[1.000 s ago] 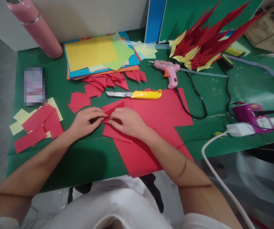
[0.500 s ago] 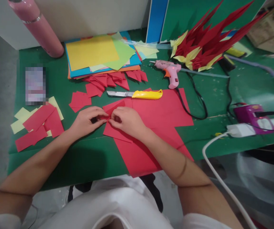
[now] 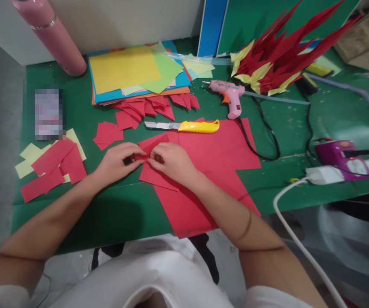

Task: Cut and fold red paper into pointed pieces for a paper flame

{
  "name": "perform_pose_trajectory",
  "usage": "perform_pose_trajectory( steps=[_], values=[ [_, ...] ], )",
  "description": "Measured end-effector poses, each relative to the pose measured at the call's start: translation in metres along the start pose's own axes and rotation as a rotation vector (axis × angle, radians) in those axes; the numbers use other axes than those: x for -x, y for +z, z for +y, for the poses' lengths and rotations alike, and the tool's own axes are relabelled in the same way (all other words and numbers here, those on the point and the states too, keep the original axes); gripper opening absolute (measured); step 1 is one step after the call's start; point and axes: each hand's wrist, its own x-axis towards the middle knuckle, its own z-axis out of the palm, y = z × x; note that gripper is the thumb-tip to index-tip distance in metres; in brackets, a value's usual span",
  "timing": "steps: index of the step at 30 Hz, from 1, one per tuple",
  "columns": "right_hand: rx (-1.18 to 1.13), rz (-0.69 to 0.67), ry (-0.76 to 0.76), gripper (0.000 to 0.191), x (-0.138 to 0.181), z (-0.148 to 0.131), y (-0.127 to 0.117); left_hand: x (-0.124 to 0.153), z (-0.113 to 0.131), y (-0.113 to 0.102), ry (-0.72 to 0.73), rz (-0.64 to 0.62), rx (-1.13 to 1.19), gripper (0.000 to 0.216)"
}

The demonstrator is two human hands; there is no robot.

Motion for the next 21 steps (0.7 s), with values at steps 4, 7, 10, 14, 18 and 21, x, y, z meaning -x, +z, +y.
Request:
perform_pose_trajectory(
  steps=[4, 7, 10, 14, 18, 21],
  values=[
    [0.003, 0.000, 0.002, 0.020, -0.0002, -0.0002, -0.0001, -0.0008, 0.0003, 0.0007, -0.002, 0.001, 0.000, 0.005],
    [0.001, -0.011, 0.014, 0.020, -0.0007, -0.0001, 0.0001, -0.0010, 0.0006, 0.0015, 0.004, 0.013, 0.002, 0.006],
    [0.002, -0.025, 0.037, 0.020, -0.0009, -0.0004, 0.0001, -0.0006, 0.0010, 0.0024, 0.005, 0.022, 0.002, 0.008],
    [0.012, -0.031, 0.062, 0.022, -0.0015, -0.0012, 0.0000, -0.0001, 0.0023, 0.0033, -0.016, 0.010, -0.013, 0.010],
    [0.016, -0.029, 0.068, 0.023, -0.0025, -0.0013, 0.0014, -0.0001, 0.0052, 0.0041, -0.033, 0.001, -0.031, 0.010],
    [0.004, -0.008, 0.055, 0.020, -0.0018, 0.0001, 0.0004, 0.0002, 0.0070, 0.0047, -0.045, -0.002, -0.052, 0.011]
  ],
)
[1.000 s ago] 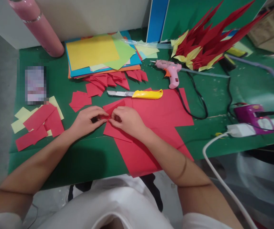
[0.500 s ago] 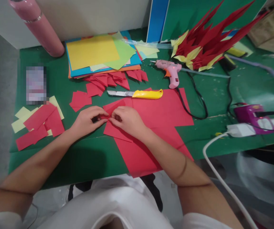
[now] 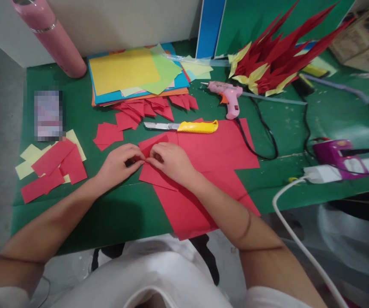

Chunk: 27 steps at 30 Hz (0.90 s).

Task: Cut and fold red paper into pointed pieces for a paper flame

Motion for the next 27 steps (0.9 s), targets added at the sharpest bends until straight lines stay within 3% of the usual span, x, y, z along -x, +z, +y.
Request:
perform_pose_trajectory(
  steps=[5, 9, 18, 27],
  values=[
    [-0.066, -0.042, -0.226, 0.017, 0.006, 0.007, -0.012, 0.001, 0.000, 0.001, -0.012, 0.005, 0.006, 0.011],
    [0.121, -0.087, -0.409, 0.026, 0.010, 0.010, -0.019, 0.001, -0.001, 0.001, -0.012, 0.005, 0.018, 0.011],
    [0.278, -0.117, -0.451, 0.032, 0.011, 0.006, -0.018, 0.002, 0.000, 0.001, -0.015, -0.004, 0.012, 0.012],
    [0.230, -0.179, -0.498, 0.031, 0.010, 0.003, -0.030, 0.003, -0.002, 0.002, 0.003, -0.013, -0.034, 0.011]
  ],
)
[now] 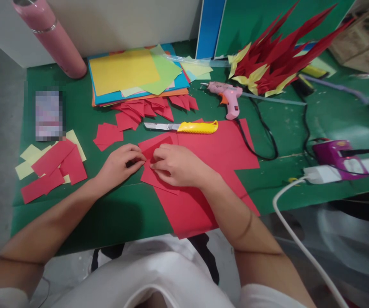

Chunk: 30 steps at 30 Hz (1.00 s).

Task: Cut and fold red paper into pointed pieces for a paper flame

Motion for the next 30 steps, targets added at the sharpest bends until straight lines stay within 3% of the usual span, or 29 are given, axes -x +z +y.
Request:
perform_pose_trajectory(
  steps=[5, 9, 14, 19, 25, 30],
  values=[
    [-0.041, 0.014, -0.014, 0.027, 0.001, 0.003, 0.000, 0.002, 0.000, 0.003, 0.035, -0.007, -0.072, 0.015],
    [-0.034, 0.020, 0.002, 0.028, 0.001, 0.004, 0.002, 0.004, 0.005, 0.003, 0.129, -0.004, -0.267, 0.019],
    [-0.044, 0.041, 0.002, 0.029, 0.001, 0.005, 0.002, 0.005, 0.013, -0.003, 0.205, -0.085, -0.429, 0.020],
    [0.017, 0.055, -0.035, 0.030, 0.001, 0.007, 0.000, 0.004, 0.014, -0.005, 0.170, -0.072, -0.432, 0.024],
    [0.045, 0.240, 0.146, 0.021, -0.006, 0.008, 0.005, 0.003, 0.006, -0.004, 0.220, -0.051, -0.393, 0.026],
    [-0.060, 0.230, 0.176, 0.028, -0.010, 0.013, 0.015, 0.003, 0.003, -0.002, 0.224, -0.014, -0.409, 0.024]
  ],
)
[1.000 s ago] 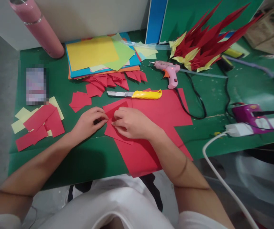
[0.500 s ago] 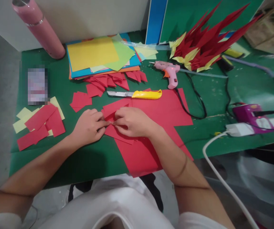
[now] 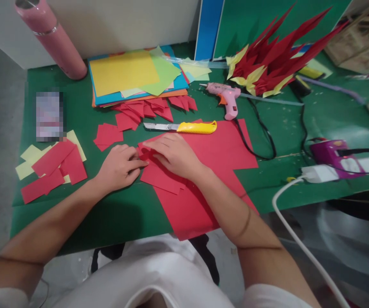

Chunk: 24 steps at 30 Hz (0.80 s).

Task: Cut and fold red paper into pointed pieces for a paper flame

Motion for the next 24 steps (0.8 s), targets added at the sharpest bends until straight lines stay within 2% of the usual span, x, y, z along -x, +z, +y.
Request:
perform_pose_trajectory(
  steps=[3, 6, 9, 11, 18, 24],
  values=[
    [-0.096, 0.013, 0.077, 0.029, 0.002, -0.002, -0.001, 0.000, 0.000, 0.002, -0.064, -0.002, 0.012, 0.027],
    [-0.246, 0.068, 0.217, 0.033, 0.005, -0.006, -0.004, 0.000, -0.001, 0.004, -0.103, 0.034, 0.031, 0.029],
    [-0.362, 0.094, 0.344, 0.041, 0.006, -0.008, -0.005, 0.001, -0.002, 0.006, -0.083, 0.072, 0.093, 0.031],
    [-0.396, 0.074, 0.376, 0.044, 0.007, -0.008, -0.005, 0.001, -0.003, 0.007, -0.049, 0.062, 0.133, 0.032],
    [-0.245, -0.025, 0.402, 0.031, 0.006, -0.009, -0.010, 0.000, -0.005, 0.006, -0.010, 0.010, 0.110, 0.033],
    [-0.174, -0.023, 0.420, 0.025, 0.006, -0.009, -0.012, 0.000, -0.003, 0.005, -0.013, -0.025, 0.103, 0.032]
  ],
)
